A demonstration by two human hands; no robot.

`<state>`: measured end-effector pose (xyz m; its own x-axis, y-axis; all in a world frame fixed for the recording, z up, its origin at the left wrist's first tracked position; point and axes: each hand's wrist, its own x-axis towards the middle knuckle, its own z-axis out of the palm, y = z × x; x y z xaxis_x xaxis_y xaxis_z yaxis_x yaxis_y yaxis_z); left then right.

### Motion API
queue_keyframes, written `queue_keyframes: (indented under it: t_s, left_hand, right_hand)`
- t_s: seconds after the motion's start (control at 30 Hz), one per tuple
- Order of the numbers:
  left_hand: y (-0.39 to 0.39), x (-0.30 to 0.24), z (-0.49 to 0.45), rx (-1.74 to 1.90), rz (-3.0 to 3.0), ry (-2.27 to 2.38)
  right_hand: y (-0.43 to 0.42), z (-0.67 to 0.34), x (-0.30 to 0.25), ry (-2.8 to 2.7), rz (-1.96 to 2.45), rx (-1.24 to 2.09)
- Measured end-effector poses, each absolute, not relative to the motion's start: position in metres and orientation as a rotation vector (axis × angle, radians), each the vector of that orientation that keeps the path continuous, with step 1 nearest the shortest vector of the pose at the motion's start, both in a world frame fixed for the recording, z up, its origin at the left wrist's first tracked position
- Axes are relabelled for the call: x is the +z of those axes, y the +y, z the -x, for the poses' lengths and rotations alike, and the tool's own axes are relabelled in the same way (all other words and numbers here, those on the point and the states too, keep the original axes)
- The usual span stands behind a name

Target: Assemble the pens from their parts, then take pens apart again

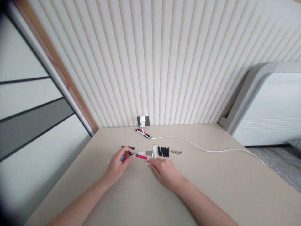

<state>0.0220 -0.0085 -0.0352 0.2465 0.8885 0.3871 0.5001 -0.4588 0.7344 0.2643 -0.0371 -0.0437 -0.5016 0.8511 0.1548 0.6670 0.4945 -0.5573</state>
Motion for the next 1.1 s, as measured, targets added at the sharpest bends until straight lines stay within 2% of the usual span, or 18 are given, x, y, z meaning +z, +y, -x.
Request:
queue_keyframes:
  t_s: [0.23, 0.73, 0.9, 1.1]
  left_hand:
    - [-0.009, -0.029, -0.022, 1.081, -2.153, 1.175]
    - [-0.007, -0.018, -0.012, 1.206, -2.145, 1.383]
    - [0.006, -0.011, 0.01, 1.197, -2.09, 1.598]
    - [0.027, -0.015, 0.041, 1.018, -1.924, 1.779]
  right_hand:
    - [-0.036, -0.265, -0.045, -2.288, 1.384, 0.568]
    - [-0.034, -0.265, -0.046, -2.293, 1.482, 0.492]
    - [-0.033, -0.266, -0.047, -2.26, 1.509, 0.515]
    - [-0.034, -0.264, -0.049, -2.271, 1.486, 0.542]
